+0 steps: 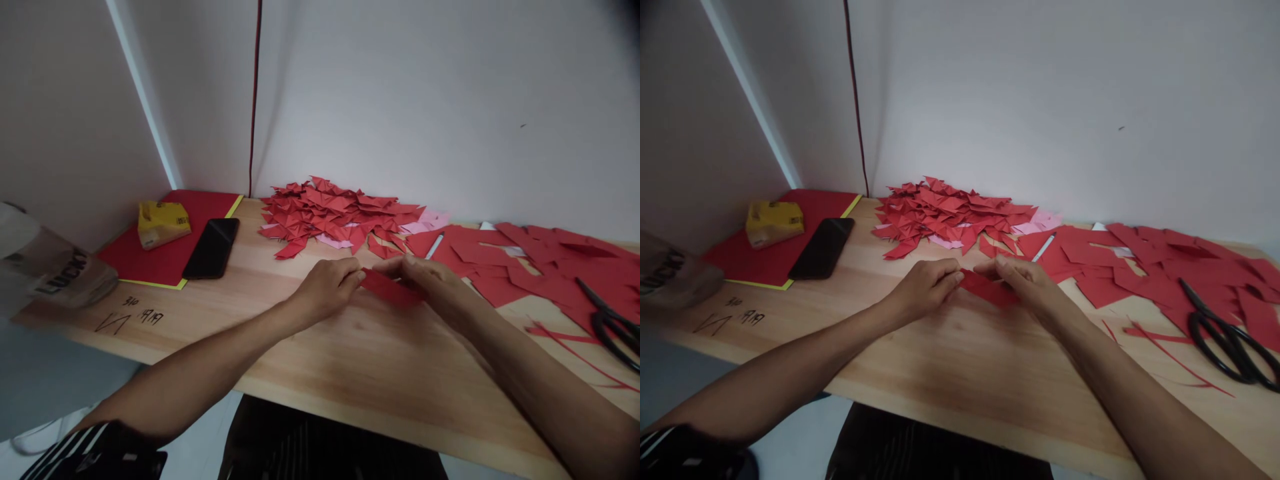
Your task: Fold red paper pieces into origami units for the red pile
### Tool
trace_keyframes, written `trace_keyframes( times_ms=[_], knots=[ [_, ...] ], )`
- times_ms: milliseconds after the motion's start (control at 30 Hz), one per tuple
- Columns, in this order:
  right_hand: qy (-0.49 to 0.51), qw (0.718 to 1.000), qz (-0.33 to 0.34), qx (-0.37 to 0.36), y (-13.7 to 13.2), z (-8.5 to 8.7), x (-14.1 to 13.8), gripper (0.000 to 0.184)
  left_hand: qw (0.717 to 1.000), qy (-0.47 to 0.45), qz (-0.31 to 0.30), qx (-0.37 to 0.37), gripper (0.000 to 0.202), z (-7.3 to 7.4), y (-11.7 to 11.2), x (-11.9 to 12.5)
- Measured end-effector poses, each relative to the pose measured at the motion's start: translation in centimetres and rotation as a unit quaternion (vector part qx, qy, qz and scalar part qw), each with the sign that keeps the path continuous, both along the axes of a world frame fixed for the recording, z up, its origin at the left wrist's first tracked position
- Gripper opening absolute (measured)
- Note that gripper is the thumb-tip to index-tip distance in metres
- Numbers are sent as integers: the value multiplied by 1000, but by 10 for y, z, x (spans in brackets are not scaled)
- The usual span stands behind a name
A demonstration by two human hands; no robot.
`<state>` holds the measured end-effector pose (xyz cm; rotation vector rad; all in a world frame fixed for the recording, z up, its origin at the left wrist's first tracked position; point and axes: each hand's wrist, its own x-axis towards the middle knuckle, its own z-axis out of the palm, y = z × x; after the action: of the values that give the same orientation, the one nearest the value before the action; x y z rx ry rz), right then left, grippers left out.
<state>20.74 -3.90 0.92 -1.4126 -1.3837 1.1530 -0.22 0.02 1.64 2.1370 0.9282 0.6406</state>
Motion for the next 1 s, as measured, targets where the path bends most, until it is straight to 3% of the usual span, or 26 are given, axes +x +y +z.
trace_keyframes(
  times_ms=[67, 233, 333, 467, 600, 767, 1000],
  knots=[
    [-20, 999, 20, -15, 0, 4, 1, 59, 1000, 11, -17, -2, 30, -1, 0, 1],
    [-173, 980, 65, 79, -4, 3, -9, 38, 998, 24, -51, -21, 31, -4, -2, 3],
    [-215, 967, 74, 113, -7, -2, -17, 33, 997, 22, -63, -33, 29, -2, -5, 4],
    [-235, 960, 59, 141, -10, -4, -22, 31, 996, -5, -65, -58, 29, -2, -8, 5],
    [-259, 951, 29, 169, -10, -3, -23, 27, 987, -52, -68, -135, 20, -7, -7, 6],
    [-251, 953, 42, 166, -10, -5, -22, 23, 979, -69, -22, -191, 14, -13, -2, 7],
    [-246, 959, 88, 106, -11, -9, -24, 23, 993, -21, -14, -117, 14, -8, -4, 6]
  ],
)
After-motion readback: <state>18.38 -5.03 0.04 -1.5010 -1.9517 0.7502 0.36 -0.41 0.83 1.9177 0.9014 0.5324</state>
